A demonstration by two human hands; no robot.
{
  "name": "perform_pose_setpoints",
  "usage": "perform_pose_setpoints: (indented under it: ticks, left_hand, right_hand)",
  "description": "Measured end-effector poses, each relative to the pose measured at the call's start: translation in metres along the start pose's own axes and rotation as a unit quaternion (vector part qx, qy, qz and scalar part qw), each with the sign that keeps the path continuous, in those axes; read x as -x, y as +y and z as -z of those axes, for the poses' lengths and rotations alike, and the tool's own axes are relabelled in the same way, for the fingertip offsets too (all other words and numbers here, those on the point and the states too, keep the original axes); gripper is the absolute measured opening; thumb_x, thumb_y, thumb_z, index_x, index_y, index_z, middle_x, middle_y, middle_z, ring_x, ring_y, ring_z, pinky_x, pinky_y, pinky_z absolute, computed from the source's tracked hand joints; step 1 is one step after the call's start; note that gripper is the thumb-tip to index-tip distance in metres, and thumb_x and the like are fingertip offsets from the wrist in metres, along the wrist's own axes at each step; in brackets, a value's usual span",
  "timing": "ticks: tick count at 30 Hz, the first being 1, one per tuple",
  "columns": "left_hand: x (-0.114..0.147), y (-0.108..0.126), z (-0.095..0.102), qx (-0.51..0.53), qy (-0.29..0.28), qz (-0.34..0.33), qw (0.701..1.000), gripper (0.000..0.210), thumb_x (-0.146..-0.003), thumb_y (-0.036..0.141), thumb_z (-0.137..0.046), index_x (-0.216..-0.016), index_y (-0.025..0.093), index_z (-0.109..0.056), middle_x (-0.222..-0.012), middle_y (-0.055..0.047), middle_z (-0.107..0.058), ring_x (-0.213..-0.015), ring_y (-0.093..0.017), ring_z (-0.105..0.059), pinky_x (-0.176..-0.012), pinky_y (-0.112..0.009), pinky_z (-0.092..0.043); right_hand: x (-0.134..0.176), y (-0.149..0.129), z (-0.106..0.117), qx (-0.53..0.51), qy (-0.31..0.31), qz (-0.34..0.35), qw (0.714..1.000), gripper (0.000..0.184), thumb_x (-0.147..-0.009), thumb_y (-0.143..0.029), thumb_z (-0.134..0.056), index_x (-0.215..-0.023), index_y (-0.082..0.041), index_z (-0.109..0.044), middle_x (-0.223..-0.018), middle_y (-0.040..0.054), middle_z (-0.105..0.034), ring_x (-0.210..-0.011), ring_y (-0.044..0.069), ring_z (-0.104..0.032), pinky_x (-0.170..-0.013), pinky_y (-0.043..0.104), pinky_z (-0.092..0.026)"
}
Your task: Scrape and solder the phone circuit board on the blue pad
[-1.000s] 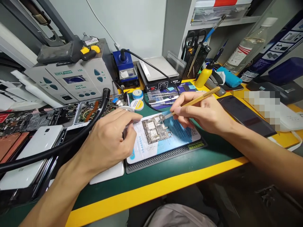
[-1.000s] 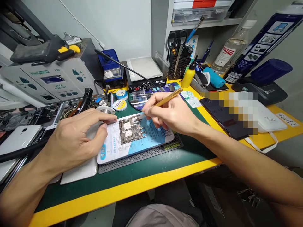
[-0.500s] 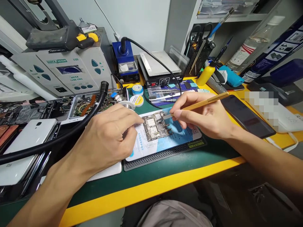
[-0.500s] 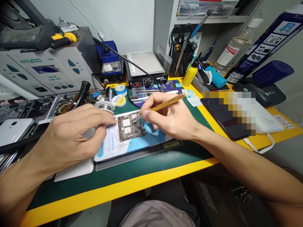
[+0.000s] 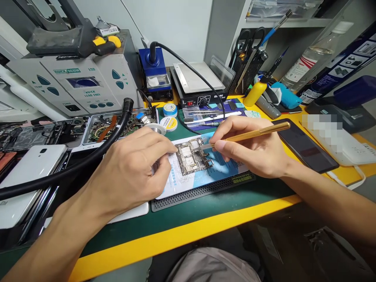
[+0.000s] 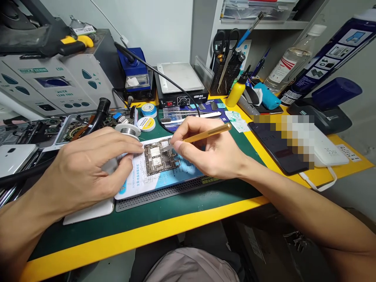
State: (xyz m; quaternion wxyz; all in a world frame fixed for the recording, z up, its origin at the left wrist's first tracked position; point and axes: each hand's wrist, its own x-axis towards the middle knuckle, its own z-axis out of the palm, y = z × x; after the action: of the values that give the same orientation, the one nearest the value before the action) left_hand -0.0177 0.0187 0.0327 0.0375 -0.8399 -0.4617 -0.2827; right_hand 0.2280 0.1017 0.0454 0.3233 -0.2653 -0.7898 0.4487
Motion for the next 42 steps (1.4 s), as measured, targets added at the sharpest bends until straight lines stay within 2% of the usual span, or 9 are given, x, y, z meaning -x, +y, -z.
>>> perform_pose_setpoints:
  ticks: [5, 12, 19, 29, 33, 36, 39, 42]
  left_hand:
    - [0.001, 0.0, 0.0, 0.003, -0.005, 0.0, 1.0, 0.02, -0.082, 0.008, -0.061, -0.098, 0.012, -0.071, -0.098, -0.007, -0.073, -0.095, -0.024, -0.067, -0.09, -0.041, -0.056]
    - [0.001, 0.0, -0.001, 0.009, -0.014, 0.009, 1.0, 0.02, -0.08, 0.008, -0.063, -0.098, 0.013, -0.071, -0.1, -0.007, -0.072, -0.096, -0.024, -0.066, -0.09, -0.042, -0.056]
    - [0.002, 0.0, -0.001, 0.005, -0.017, 0.007, 1.0, 0.02, -0.081, 0.009, -0.063, -0.098, 0.014, -0.071, -0.101, -0.008, -0.072, -0.096, -0.024, -0.065, -0.089, -0.043, -0.056]
    - [0.001, 0.002, -0.001, 0.01, -0.017, 0.008, 1.0, 0.019, -0.082, 0.01, -0.063, -0.099, 0.012, -0.07, -0.1, -0.008, -0.072, -0.097, -0.025, -0.065, -0.088, -0.044, -0.056]
    - [0.0, 0.001, 0.001, 0.013, -0.024, 0.013, 1.0, 0.021, -0.083, 0.011, -0.063, -0.103, 0.013, -0.069, -0.101, -0.007, -0.071, -0.098, -0.024, -0.064, -0.09, -0.043, -0.054]
    - [0.0, 0.003, 0.003, 0.005, -0.028, 0.022, 0.999, 0.024, -0.084, 0.014, -0.061, -0.108, 0.012, -0.068, -0.102, -0.008, -0.07, -0.097, -0.023, -0.063, -0.088, -0.041, -0.053]
    - [0.001, 0.007, 0.005, -0.004, -0.031, 0.043, 0.999, 0.029, -0.085, 0.019, -0.061, -0.113, 0.012, -0.063, -0.106, -0.009, -0.068, -0.098, -0.023, -0.062, -0.089, -0.039, -0.051]
    - [0.004, 0.01, 0.005, -0.002, -0.047, 0.065, 0.997, 0.044, -0.084, 0.03, -0.066, -0.124, 0.016, -0.057, -0.118, -0.009, -0.064, -0.107, -0.025, -0.06, -0.098, -0.041, -0.048]
  right_hand:
    - [0.003, -0.001, 0.0, 0.027, 0.004, 0.019, 0.999, 0.008, -0.088, -0.01, -0.065, -0.083, -0.017, -0.067, -0.071, -0.0029, -0.063, -0.053, 0.008, -0.055, -0.044, 0.022, -0.042]
    - [0.003, -0.003, -0.003, 0.048, 0.013, 0.034, 0.998, 0.01, -0.088, -0.011, -0.064, -0.082, -0.018, -0.066, -0.063, -0.0042, -0.06, -0.045, 0.008, -0.049, -0.039, 0.024, -0.037]
    - [0.004, -0.004, -0.003, 0.078, 0.018, 0.033, 0.996, 0.011, -0.087, -0.01, -0.064, -0.082, -0.018, -0.067, -0.069, -0.0033, -0.065, -0.049, 0.008, -0.053, -0.048, 0.025, -0.044]
    - [0.004, -0.006, -0.001, 0.08, 0.027, 0.049, 0.995, 0.009, -0.084, -0.008, -0.067, -0.082, -0.016, -0.07, -0.068, -0.0033, -0.065, -0.051, 0.008, -0.055, -0.045, 0.022, -0.042]
    - [-0.005, -0.001, 0.008, -0.076, 0.064, -0.038, 0.994, 0.013, -0.08, -0.008, -0.064, -0.074, -0.019, -0.071, -0.057, -0.0042, -0.062, -0.043, 0.01, -0.054, -0.04, 0.023, -0.04]
    - [-0.013, 0.005, 0.015, -0.195, 0.047, -0.142, 0.969, 0.011, -0.074, -0.009, -0.064, -0.069, -0.017, -0.07, -0.052, -0.0032, -0.059, -0.038, 0.01, -0.051, -0.032, 0.021, -0.035]
    - [-0.018, 0.008, 0.02, -0.242, 0.019, -0.216, 0.946, 0.007, -0.07, -0.011, -0.067, -0.065, -0.016, -0.067, -0.047, -0.0033, -0.055, -0.035, 0.01, -0.05, -0.029, 0.02, -0.034]
    - [-0.019, 0.007, 0.023, -0.243, 0.002, -0.239, 0.94, 0.005, -0.071, -0.011, -0.066, -0.069, -0.015, -0.067, -0.05, -0.001, -0.061, -0.036, 0.013, -0.055, -0.028, 0.021, -0.038]
